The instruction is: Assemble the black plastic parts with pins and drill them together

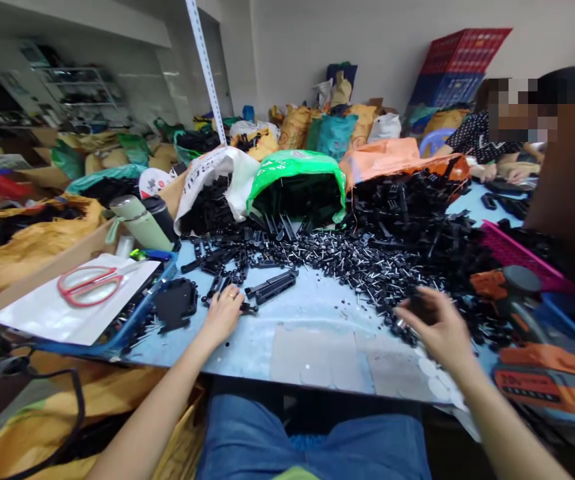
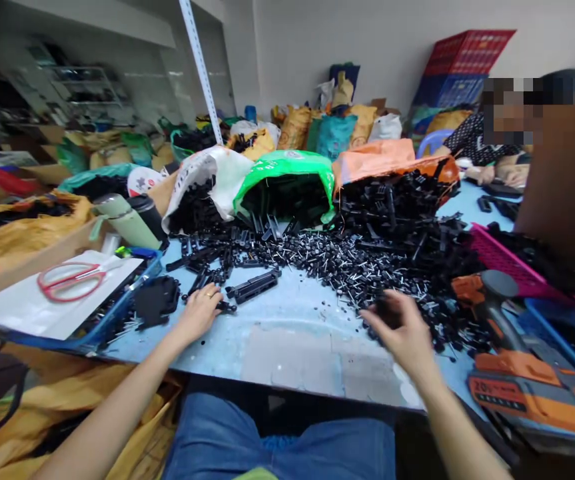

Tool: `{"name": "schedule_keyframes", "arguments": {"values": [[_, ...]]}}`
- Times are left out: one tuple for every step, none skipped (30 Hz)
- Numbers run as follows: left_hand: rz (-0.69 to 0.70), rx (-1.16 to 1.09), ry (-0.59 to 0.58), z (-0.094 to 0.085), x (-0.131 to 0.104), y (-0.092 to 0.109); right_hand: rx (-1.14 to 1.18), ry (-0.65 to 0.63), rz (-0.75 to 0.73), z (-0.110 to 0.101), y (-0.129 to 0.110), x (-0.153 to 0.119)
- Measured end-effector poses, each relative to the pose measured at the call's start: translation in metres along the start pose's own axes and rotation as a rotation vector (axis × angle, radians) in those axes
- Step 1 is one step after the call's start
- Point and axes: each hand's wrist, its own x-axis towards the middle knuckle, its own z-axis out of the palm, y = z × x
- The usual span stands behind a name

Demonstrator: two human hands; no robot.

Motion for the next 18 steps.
{"name": "schedule_keyframes", "arguments": {"values": [[0.041,-0.063,0.006,-0.002,-0.001,0.012,0.164,-0.184,0.008,0.027,-0.016,-0.008],[0.097,-0.144,0.001,-0.005,-0.004,0.025,0.299,-0.339,0.059,0.051,-0.03,-0.016],[0.16,-0.237,-0.011,-0.008,-0.009,0.039,0.411,-0.481,0.114,0.072,-0.042,-0.025],[0.237,-0.328,-0.034,-0.011,-0.014,0.053,0.505,-0.614,0.159,0.09,-0.053,-0.033],[0.294,-0.414,-0.064,-0.014,-0.02,0.066,0.58,-0.743,0.189,0.103,-0.061,-0.04],[0.325,-0.491,-0.091,-0.017,-0.026,0.078,0.637,-0.849,0.203,0.113,-0.068,-0.046],[0.314,-0.546,-0.105,-0.019,-0.03,0.087,0.681,-0.926,0.204,0.118,-0.073,-0.05],[0.284,-0.596,-0.132,-0.021,-0.034,0.093,0.716,-0.976,0.201,0.121,-0.077,-0.053],[0.243,-0.643,-0.178,-0.022,-0.036,0.096,0.746,-1.009,0.2,0.12,-0.079,-0.055],[0.2,-0.695,-0.243,-0.023,-0.037,0.098,0.776,-1.035,0.206,0.118,-0.08,-0.056],[0.165,-0.751,-0.318,-0.025,-0.038,0.098,0.805,-1.069,0.218,0.115,-0.08,-0.057],[0.14,-0.807,-0.387,-0.026,-0.038,0.097,0.83,-1.112,0.231,0.112,-0.08,-0.057],[0.124,-0.85,-0.435,-0.029,-0.037,0.096,0.851,-1.146,0.243,0.11,-0.08,-0.058],[0.11,-0.875,-0.451,-0.032,-0.037,0.096,0.868,-1.156,0.251,0.108,-0.08,-0.059],[0.096,-0.882,-0.447,-0.035,-0.036,0.096,0.878,-1.146,0.257,0.107,-0.079,-0.06],[0.088,-0.879,-0.442,-0.039,-0.036,0.097,0.887,-1.124,0.258,0.106,-0.079,-0.061],[0.087,-0.877,-0.452,-0.042,-0.035,0.098,0.896,-1.105,0.256,0.105,-0.08,-0.062],[0.09,-0.884,-0.48,-0.044,-0.035,0.099,0.906,-1.098,0.252,0.105,-0.08,-0.063]]}}
